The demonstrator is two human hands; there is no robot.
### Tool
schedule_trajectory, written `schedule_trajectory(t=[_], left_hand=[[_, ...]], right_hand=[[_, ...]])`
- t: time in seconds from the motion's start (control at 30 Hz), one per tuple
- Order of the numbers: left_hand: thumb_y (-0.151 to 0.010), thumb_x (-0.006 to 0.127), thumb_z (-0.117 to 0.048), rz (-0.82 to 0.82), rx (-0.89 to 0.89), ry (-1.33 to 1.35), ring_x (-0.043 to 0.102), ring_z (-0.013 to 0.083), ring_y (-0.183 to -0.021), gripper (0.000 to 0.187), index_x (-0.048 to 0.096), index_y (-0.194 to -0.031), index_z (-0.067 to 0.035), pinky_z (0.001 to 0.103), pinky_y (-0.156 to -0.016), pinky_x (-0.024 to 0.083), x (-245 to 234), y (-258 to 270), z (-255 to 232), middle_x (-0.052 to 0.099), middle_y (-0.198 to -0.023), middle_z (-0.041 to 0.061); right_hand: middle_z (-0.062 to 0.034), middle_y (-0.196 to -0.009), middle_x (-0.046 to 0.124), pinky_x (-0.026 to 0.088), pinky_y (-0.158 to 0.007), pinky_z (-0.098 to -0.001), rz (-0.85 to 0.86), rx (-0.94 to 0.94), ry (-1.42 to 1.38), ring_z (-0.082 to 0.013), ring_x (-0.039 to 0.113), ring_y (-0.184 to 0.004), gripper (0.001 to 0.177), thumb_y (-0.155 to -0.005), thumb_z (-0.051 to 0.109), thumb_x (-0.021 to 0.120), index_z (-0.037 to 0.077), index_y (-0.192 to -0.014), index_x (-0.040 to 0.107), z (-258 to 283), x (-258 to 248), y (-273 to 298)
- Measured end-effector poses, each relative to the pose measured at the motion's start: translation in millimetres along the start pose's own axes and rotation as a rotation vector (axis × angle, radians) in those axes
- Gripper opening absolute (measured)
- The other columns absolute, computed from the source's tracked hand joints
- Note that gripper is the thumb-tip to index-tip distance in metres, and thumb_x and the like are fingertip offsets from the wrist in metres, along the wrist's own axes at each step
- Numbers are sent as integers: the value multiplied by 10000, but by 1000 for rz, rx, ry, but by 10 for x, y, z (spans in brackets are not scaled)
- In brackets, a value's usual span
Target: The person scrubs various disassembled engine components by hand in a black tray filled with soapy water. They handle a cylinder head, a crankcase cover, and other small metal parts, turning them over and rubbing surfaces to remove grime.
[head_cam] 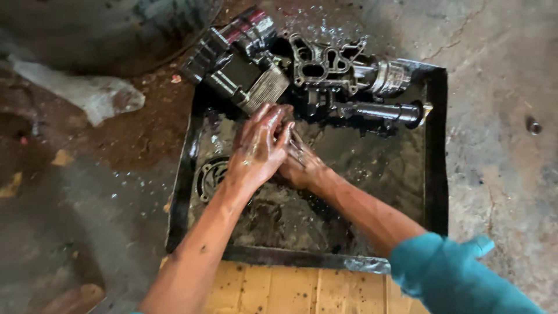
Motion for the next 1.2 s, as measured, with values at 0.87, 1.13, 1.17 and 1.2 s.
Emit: schedule_trajectory(t=[0.87,1.13,1.17,1.2], left_hand=[[-953,591,-461,728,-361,-54,238,370,-1503,609,494,-1498,-207,544,-1254,122,714,-993,122,279,-1633,119],[-1018,498,-311,624,-308,-58,174,502,-1496,379,607,-1376,-256,631,-1201,106,779,-824,-101,233,-1653,196],[-1036,482,-308,635,-307,-72,161,511,-1508,368,611,-1375,-245,636,-1200,101,775,-743,-154,232,-1655,195],[-1053,466,-304,643,-304,-82,147,520,-1520,360,615,-1373,-234,641,-1199,96,785,-678,-216,232,-1657,194]], right_hand=[[-242,-1348,618,367,-1123,-565,-522,171,334,-467,514,-1293,423,-947,79,648,17,-1360,585,-1070,-1922,586],[-276,-1183,637,501,-1008,-535,-481,264,221,-462,619,-1128,306,-973,113,628,-26,-1245,607,-1261,-1973,628],[-272,-1166,646,517,-979,-532,-489,386,143,-462,628,-1102,252,-1008,110,610,-8,-1231,627,-1274,-1992,669],[-268,-1148,656,534,-949,-529,-496,511,68,-461,637,-1076,205,-1043,108,592,11,-1216,646,-1288,-2016,742]])
Point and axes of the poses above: each hand's wrist, its own y-axis away from the middle knuckle, its own x-axis out of the palm, z = x × y, the point moved 3 cm from there along -y, towards the middle knuckle
